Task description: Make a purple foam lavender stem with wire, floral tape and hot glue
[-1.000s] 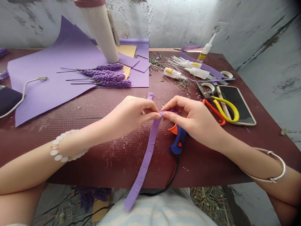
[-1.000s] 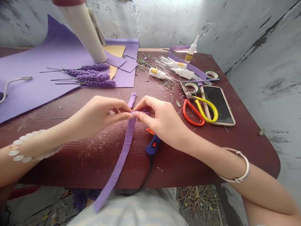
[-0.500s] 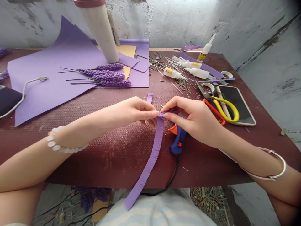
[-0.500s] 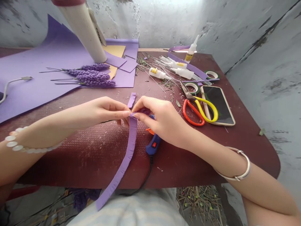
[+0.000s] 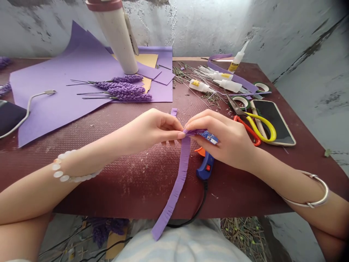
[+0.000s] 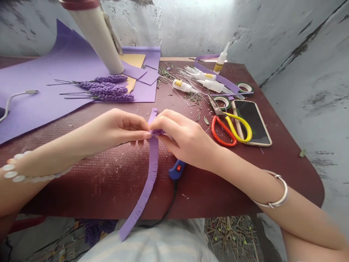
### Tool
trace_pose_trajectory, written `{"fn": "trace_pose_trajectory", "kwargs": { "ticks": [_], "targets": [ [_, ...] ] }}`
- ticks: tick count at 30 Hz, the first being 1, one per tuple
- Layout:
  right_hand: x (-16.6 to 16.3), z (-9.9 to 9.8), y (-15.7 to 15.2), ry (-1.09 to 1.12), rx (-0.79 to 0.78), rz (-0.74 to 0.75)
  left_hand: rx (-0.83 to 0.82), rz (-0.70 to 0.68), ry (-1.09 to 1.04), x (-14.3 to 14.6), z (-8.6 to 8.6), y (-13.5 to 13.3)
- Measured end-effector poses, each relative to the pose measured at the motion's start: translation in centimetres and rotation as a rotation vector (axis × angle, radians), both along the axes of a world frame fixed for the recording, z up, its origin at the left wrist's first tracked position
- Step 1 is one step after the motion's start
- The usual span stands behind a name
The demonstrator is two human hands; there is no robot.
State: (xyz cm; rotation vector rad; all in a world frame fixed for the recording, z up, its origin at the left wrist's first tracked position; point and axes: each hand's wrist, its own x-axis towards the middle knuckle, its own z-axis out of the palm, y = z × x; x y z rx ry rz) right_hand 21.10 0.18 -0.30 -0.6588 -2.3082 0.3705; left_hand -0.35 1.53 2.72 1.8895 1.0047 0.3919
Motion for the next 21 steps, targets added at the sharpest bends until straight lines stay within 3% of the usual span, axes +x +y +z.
{"fn": "trace_pose_trajectory", "kwargs": {
  "ticks": [7, 10, 16, 21],
  "targets": [
    [-0.33, 0.37, -0.38, -0.064, -0.172, -0.046, 0.396, 0.067, 0.135, 0.16, -0.38, -0.81],
    [-0.19, 0.60, -0.31, -0.064, -0.229, -0.089, 0.495, 0.067, 0.155, 0.07, -0.68, -0.80],
    [0.08, 0.88, -0.12, -0.088, -0.299, -0.082, 0.418, 0.072, 0.184, 0.10, -0.57, -0.57],
    [0.06, 0.74, -0.08, -0.080, -0.287, -0.110, 0.171, 0.003, 0.150, 0.04, -0.24, 0.12]
  ]
}}
